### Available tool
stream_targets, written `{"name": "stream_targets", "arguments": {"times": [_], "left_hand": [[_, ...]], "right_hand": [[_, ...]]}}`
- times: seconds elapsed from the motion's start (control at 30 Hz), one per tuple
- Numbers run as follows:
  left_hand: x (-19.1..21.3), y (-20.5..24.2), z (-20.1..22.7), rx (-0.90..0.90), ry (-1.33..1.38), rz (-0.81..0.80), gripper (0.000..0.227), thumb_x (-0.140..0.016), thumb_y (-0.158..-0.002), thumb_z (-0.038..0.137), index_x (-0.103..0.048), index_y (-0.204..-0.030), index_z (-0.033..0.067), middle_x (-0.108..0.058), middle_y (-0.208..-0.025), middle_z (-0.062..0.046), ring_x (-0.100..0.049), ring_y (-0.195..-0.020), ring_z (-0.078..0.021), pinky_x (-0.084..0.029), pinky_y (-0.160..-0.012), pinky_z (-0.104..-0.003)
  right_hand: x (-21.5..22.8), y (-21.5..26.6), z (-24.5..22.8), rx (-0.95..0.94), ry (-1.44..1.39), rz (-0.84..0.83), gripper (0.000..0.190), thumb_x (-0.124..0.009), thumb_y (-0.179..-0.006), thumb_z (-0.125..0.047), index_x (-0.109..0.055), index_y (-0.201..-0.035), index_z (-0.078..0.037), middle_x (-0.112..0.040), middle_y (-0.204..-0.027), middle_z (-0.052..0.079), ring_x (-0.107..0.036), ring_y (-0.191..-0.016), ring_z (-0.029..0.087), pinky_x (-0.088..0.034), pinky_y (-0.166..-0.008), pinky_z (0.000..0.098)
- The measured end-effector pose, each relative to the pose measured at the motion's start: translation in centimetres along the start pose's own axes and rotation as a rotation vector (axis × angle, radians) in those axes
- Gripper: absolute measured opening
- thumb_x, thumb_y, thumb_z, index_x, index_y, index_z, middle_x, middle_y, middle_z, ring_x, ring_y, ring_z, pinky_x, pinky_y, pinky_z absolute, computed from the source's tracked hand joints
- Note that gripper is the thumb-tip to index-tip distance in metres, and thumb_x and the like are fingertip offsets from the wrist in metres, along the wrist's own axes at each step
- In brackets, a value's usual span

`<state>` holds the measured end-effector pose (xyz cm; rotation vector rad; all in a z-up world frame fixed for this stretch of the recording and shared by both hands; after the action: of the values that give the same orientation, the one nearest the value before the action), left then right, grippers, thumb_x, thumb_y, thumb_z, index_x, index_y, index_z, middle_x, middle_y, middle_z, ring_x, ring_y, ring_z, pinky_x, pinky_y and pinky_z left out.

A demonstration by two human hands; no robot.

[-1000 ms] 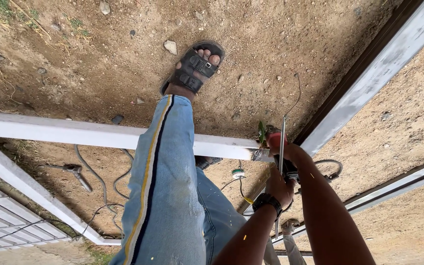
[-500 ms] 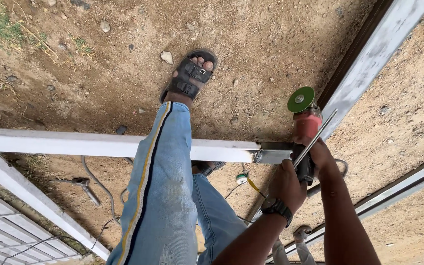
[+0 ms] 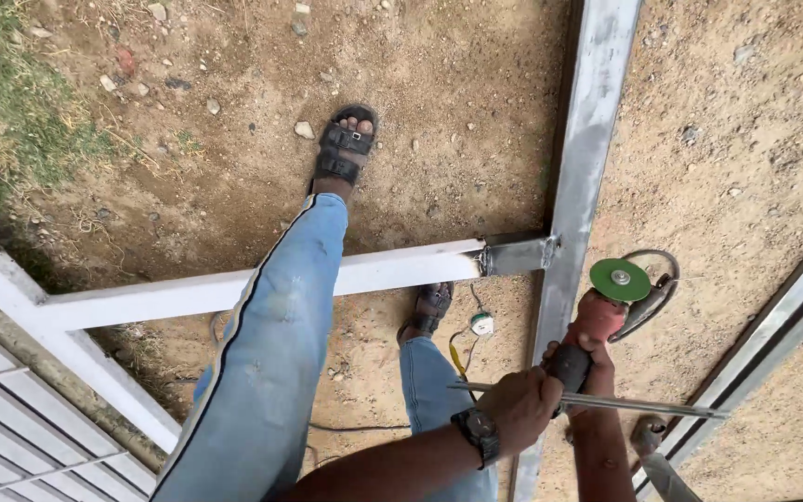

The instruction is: The person welds joints of a square metal tube frame lying on the ground, striking arcs with a welding electrode holder and producing sparks. They hold spare welding rods in one hand, reposition along the frame between welds, and at one point a second person grinds a joint with an angle grinder while the person steadies the frame.

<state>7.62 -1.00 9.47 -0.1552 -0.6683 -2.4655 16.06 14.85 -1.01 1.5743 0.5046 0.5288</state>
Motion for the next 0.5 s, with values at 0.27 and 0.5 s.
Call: {"name": "stream_targets", "arguments": {"times": [0.27, 0.5], "left_hand": [[-2.8, 6.3, 6.2, -0.563, -0.133, 0.073, 0.032, -0.072, -0.090, 0.023, -0.048, -0.096, 0.0044, -0.055, -0.082, -0.015, -0.064, -0.068, -0.0297, -0.052, -0.058, -0.042], [-12.2, 10.5, 11.6, -0.170, -0.056, -0.198, 0.075, -0.076, -0.084, 0.054, -0.045, -0.112, -0.0085, -0.063, -0.096, -0.028, -0.067, -0.076, -0.0385, -0.057, -0.065, -0.046]], "right_hand": [[6.6, 5.0, 6.4, -0.023, -0.511, -0.403, 0.059, -0.073, -0.084, -0.036, -0.052, -0.128, -0.001, -0.061, -0.092, 0.015, -0.065, -0.081, 0.027, -0.058, -0.075, 0.0396], [16.4, 10.0, 9.8, 0.216, -0.489, -0.380, 0.060, -0.074, -0.085, -0.031, -0.053, -0.134, -0.002, -0.062, -0.094, 0.016, -0.065, -0.083, 0.025, -0.058, -0.078, 0.0376]]}}
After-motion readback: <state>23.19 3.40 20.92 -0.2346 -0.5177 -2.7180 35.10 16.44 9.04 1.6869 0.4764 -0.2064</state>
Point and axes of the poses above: each hand's wrist, its own y-axis away from the middle knuckle, its own x-axis out of the back of the hand, z = x × y, the point moved 6 cm from there along -y, towards the middle knuckle
